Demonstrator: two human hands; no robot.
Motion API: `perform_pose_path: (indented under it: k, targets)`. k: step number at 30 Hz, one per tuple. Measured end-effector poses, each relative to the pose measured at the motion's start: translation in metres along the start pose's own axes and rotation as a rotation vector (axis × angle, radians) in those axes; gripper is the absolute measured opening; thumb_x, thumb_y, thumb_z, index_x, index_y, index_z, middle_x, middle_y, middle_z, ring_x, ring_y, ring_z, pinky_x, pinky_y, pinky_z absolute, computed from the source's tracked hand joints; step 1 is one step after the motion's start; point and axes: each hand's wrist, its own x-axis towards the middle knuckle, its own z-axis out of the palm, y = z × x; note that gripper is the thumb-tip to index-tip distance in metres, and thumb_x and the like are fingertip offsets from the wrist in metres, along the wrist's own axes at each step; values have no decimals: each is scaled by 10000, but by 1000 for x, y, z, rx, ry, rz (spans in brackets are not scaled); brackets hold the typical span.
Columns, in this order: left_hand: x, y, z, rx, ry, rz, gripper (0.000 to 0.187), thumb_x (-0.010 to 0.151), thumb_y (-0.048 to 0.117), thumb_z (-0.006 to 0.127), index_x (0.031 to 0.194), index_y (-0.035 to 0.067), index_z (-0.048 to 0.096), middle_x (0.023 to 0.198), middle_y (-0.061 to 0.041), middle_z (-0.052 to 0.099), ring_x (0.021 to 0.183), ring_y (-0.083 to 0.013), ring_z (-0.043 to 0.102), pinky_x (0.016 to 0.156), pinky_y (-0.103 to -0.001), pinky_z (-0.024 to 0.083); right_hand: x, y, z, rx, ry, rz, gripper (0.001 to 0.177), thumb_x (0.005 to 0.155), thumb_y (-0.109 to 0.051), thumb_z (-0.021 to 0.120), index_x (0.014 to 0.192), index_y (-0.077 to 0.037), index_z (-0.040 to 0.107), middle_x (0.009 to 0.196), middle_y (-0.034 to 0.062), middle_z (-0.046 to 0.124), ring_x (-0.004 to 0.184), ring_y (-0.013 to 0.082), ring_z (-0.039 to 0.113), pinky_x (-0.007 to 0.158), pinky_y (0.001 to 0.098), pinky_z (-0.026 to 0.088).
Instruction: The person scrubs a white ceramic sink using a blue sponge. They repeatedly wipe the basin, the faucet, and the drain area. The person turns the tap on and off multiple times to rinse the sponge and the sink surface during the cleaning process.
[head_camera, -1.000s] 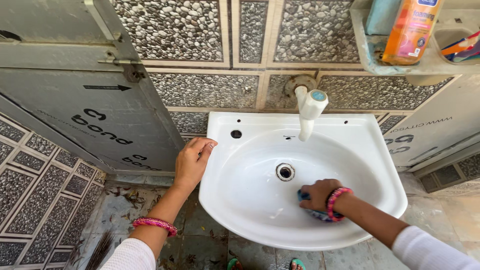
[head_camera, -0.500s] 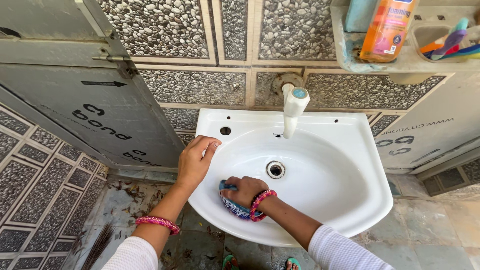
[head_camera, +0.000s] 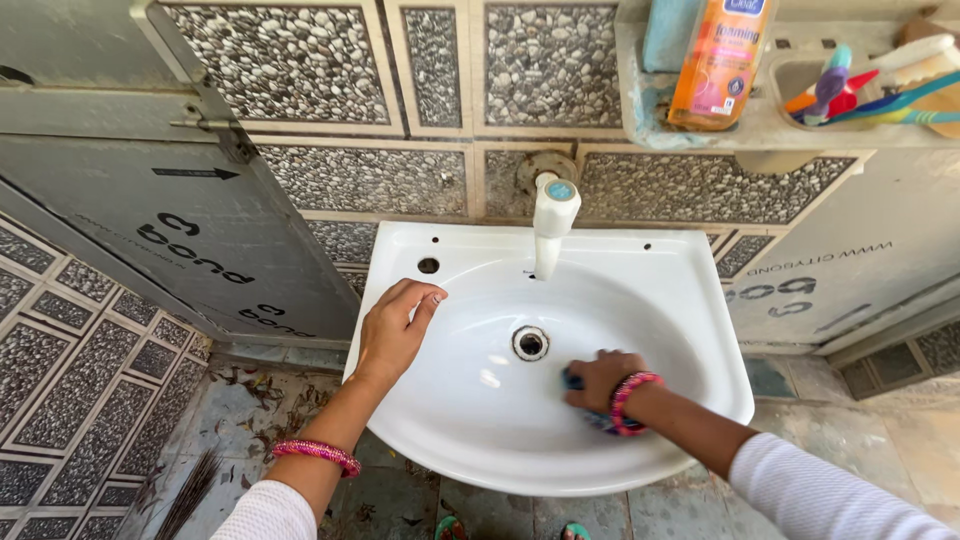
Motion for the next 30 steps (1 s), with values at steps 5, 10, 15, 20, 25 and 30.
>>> perform_pose_path:
  k: [5, 10, 15, 20, 25, 30]
  targets:
    - [0, 5, -2, 0, 34, 0, 165, 984, 285, 629, 1010, 171, 746, 1008, 23, 733, 804, -194, 680, 688, -332, 535, 6, 10, 1, -46, -3, 57, 600, 898, -656, 538, 1378, -298, 581, 1339, 163, 596, 1261, 338, 593, 1031, 461, 522]
    - [-2, 3, -3, -1, 72, 51, 156, 984, 272, 632, 1009, 168, 744, 1010, 17, 739, 828, -197, 695, 694, -329, 543, 19, -47, 7, 101, -6, -19, 623, 898, -670, 502, 1378, -280, 581, 1298, 158, 639, 1248, 334, 601, 1038, 472, 501]
    - [-3, 1, -4, 11, 77, 67, 147, 971, 258, 642, 1003, 158, 745, 1010, -2, 740, 844, -222, 702, 708, -342, 544, 21, -135, -22, 337, 21, -109, 660, 873, -721, 489, 1329, -268, 642, 1247, 153, 680, 1182, 329, 644, 1027, 460, 503]
    - [-2, -5, -4, -10, 97, 94, 146, 977, 252, 643, 1010, 153, 745, 1012, -15, 737, 881, -237, 710, 742, -352, 553, 31, -179, -36, 555, 88, -193, 650, 882, -696, 503, 1385, -297, 603, 1259, 203, 638, 1223, 354, 614, 1072, 454, 468]
    - [0, -4, 1, 4, 37, 39, 153, 977, 265, 633, 1014, 166, 744, 1013, 5, 739, 856, -217, 704, 719, -344, 552, 59, -145, -1, 389, 160, -76, 691, 884, -638, 592, 1498, -358, 442, 1348, 189, 562, 1244, 378, 595, 1044, 508, 491]
    - [6, 0, 2, 4, -9, -10, 168, 976, 296, 633, 1007, 179, 748, 996, 24, 736, 806, -191, 685, 693, -336, 544, 68, -43, 5, 98, 114, 114, 720, 825, -476, 798, 1447, -373, 451, 1473, 83, 453, 1365, 358, 467, 1045, 522, 472]
